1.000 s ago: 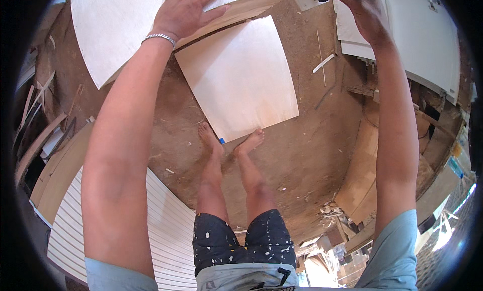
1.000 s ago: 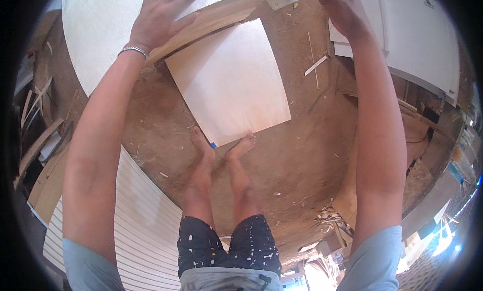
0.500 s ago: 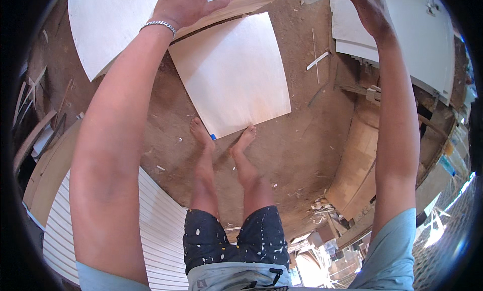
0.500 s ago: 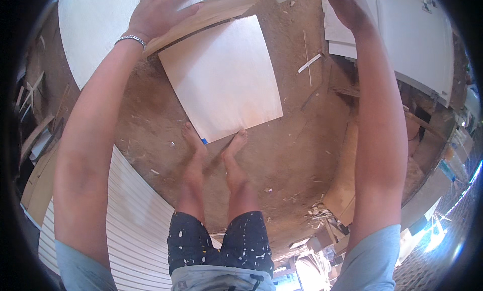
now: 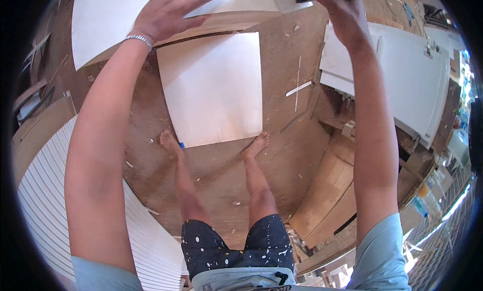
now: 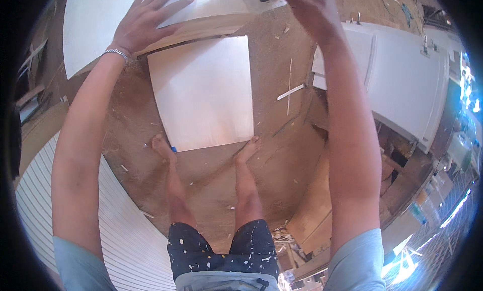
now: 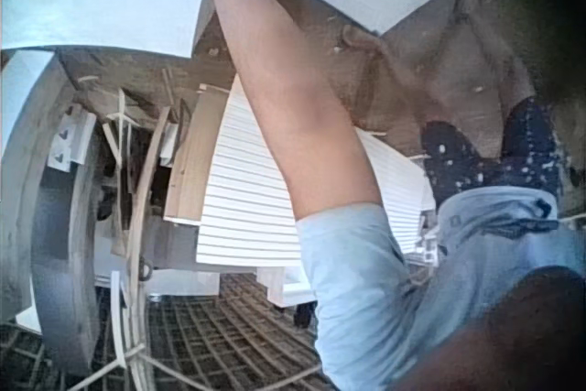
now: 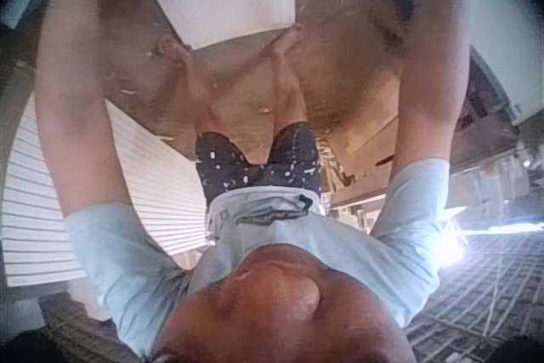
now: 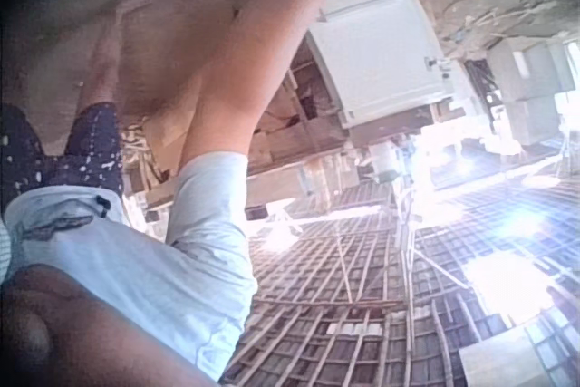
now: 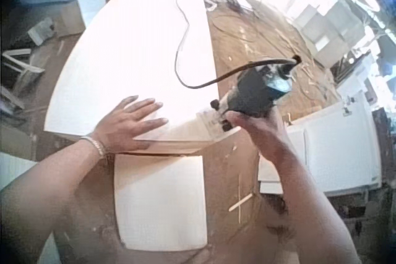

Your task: The person uses a handheld power router to shape the edge of a curved plywood board, moves the power cord aside, and then places the router into a low wooden cabinet.

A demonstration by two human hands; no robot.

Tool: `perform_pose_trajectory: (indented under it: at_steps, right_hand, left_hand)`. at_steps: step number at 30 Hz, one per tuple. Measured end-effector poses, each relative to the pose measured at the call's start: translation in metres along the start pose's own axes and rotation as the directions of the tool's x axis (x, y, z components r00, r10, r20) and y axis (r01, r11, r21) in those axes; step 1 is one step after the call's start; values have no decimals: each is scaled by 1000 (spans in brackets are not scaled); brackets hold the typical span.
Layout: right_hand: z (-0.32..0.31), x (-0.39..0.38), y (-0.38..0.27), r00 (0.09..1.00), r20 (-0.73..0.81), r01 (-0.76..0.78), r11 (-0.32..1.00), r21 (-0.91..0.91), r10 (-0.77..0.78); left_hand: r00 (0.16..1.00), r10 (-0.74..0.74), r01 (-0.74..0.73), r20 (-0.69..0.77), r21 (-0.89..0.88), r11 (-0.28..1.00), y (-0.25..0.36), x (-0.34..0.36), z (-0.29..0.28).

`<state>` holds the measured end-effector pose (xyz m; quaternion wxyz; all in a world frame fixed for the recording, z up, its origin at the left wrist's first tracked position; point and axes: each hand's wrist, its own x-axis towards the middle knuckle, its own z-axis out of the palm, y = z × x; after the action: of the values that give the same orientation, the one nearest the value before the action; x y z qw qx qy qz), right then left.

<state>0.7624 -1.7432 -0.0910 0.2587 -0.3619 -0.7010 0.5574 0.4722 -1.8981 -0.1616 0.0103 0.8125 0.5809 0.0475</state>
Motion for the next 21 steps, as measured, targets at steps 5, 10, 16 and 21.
perform_pose_trajectory:
  at_steps: [5, 10, 16, 21]
  right_hand:
    - [-5, 30, 7, 999, 2, -42, 998, -52, 42]
    - [-4, 60, 16, 995, -36, 95, 989, 117, -91]
    - [-8, 105, 9, 997, -74, 27, 999, -30, -29]
    - [-10, 163, 18, 991, -30, 132, 965, 227, -128]
  left_hand:
    - [997, -33, 33, -66, 0, 999, 3, 2, 4]
    - [994, -61, 56, -95, -53, 997, -2, 4, 13]
    - [995, -85, 82, -43, -72, 994, -7, 8, 10]
    - [988, -145, 149, 44, -97, 984, -5, 15, -1]
